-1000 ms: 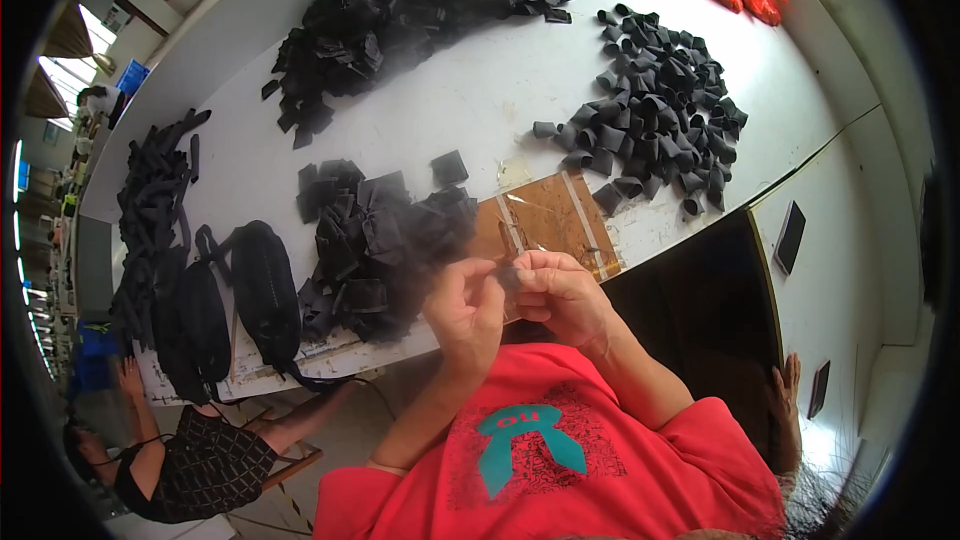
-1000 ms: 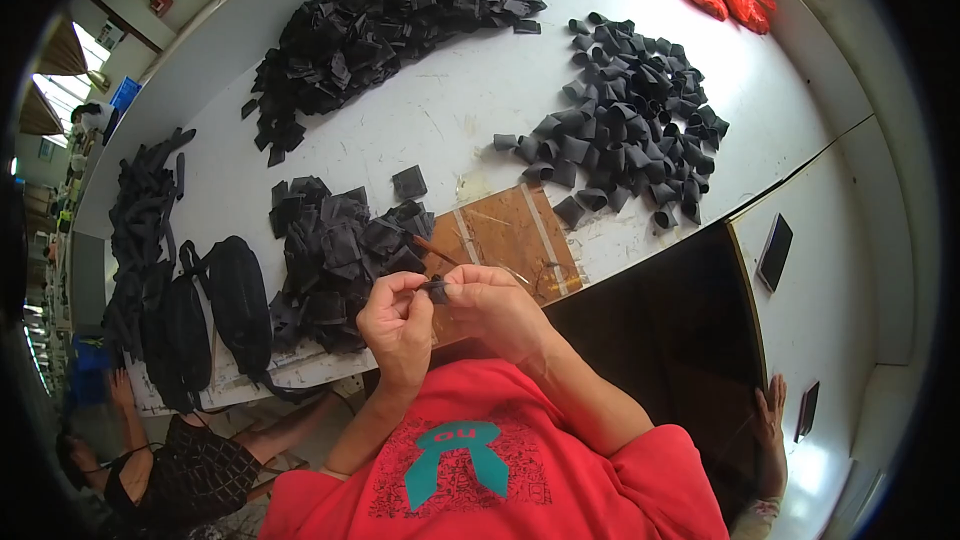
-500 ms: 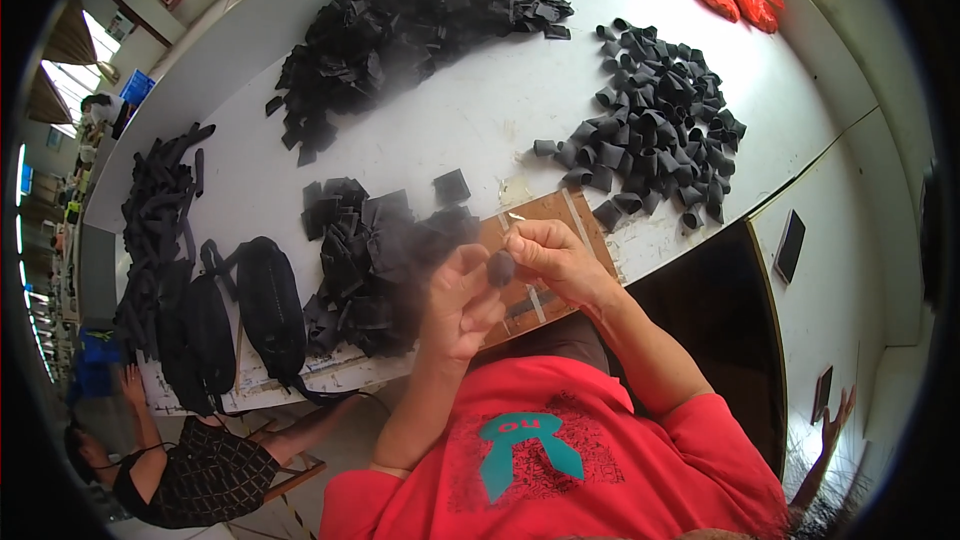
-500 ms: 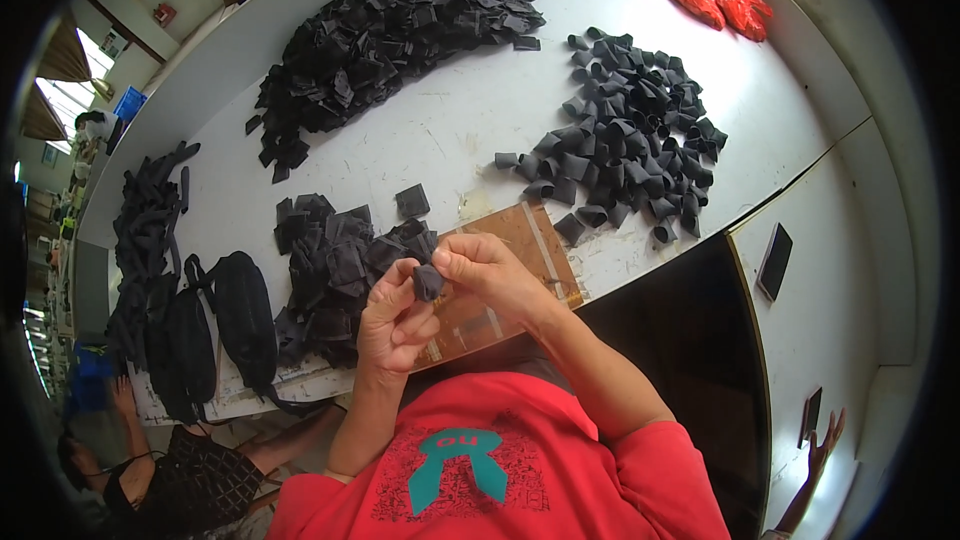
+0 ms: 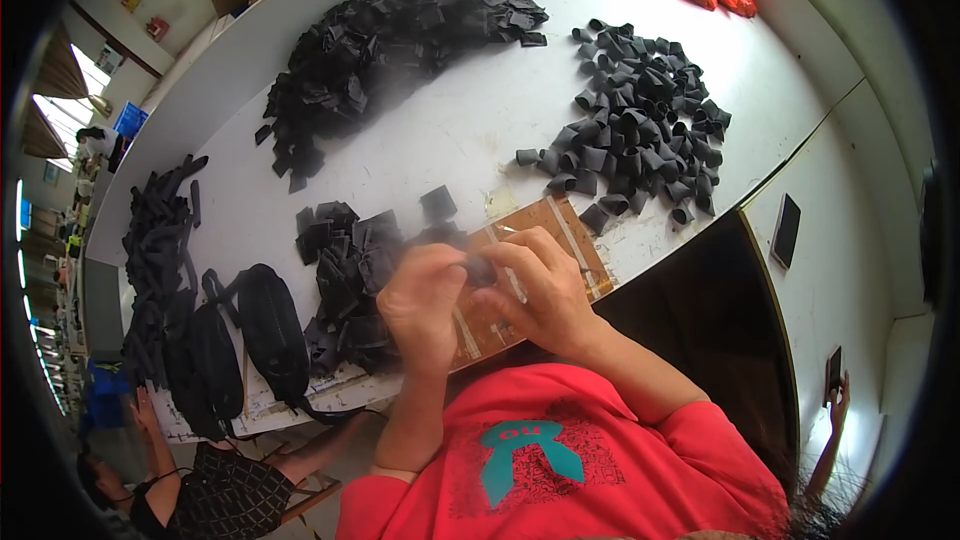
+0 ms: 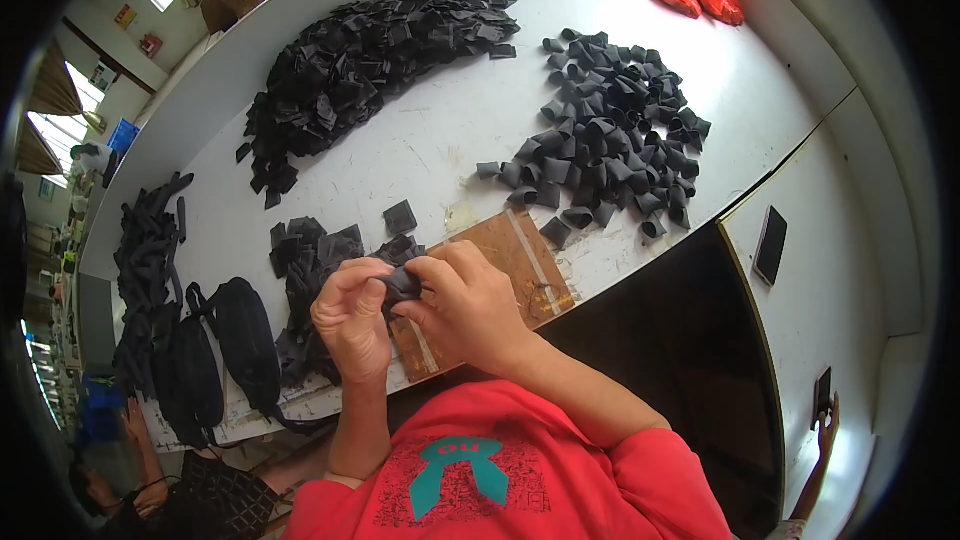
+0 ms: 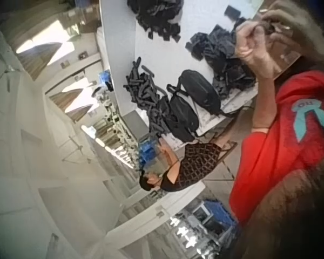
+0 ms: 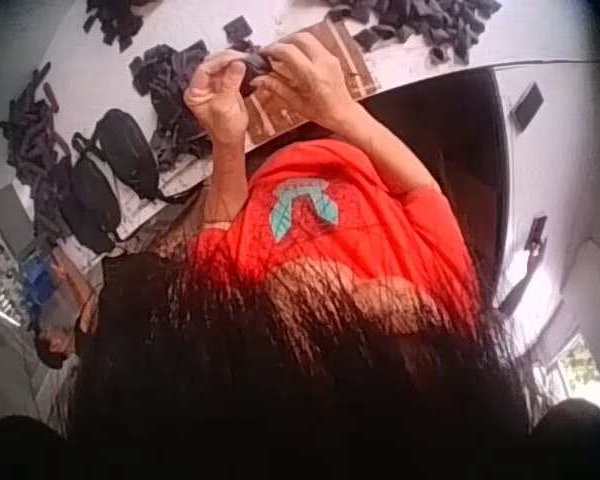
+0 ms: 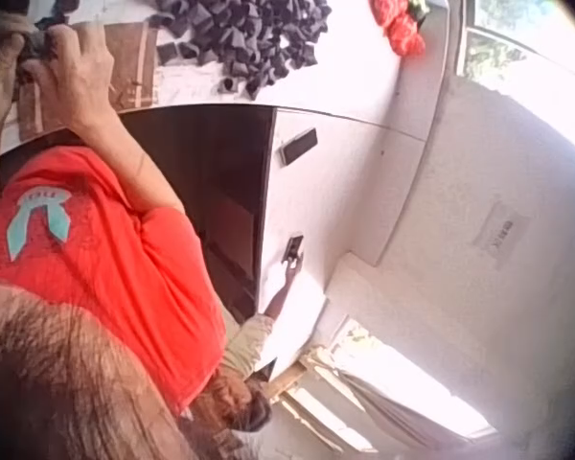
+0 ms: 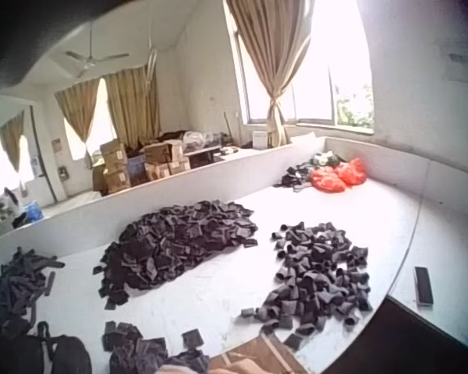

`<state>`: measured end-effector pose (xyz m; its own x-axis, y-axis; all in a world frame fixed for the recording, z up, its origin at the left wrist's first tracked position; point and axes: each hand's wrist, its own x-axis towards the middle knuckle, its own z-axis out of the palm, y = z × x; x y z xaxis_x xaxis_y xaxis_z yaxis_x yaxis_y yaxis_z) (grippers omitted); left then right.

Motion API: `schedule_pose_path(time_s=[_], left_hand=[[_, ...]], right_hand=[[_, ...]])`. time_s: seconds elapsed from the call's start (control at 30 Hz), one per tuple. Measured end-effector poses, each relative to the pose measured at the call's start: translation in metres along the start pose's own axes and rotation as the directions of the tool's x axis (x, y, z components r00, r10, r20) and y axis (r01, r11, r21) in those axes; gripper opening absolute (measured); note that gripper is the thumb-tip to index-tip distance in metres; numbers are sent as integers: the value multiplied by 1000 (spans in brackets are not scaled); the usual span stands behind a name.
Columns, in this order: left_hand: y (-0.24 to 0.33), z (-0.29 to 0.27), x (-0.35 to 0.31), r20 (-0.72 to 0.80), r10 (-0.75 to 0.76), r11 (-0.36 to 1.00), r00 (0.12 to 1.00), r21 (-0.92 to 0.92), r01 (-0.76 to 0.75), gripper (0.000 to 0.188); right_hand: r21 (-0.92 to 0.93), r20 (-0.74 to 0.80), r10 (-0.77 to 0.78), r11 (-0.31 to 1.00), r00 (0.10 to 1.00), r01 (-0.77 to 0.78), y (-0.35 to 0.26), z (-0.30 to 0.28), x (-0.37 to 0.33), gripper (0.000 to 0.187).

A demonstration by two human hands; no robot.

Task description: Manually preparing and assembling small black foam or fabric components using an adhesive template on a workbench.

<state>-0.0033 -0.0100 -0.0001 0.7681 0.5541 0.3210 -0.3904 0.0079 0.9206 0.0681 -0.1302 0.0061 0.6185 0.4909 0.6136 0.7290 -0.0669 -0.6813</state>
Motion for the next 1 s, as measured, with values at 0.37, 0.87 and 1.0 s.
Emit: schedule_pose_path(time_s=[0.37, 0.87, 1.0], left_hand=[[-8, -7, -17, -161, -167, 943, 973, -314, 110, 6], [12, -9, -1, 8, 36, 935, 999, 353, -37, 5], [12, -3, 1, 98, 102, 890, 990, 436, -135, 6]], right_hand=[[-147, -14, -92, 985, 996, 89, 14, 15, -8, 17], [-42, 109, -56, 997, 993, 61, 6, 1, 9, 19], [-154, 15, -44, 987, 999, 46, 10, 7, -4, 14]])
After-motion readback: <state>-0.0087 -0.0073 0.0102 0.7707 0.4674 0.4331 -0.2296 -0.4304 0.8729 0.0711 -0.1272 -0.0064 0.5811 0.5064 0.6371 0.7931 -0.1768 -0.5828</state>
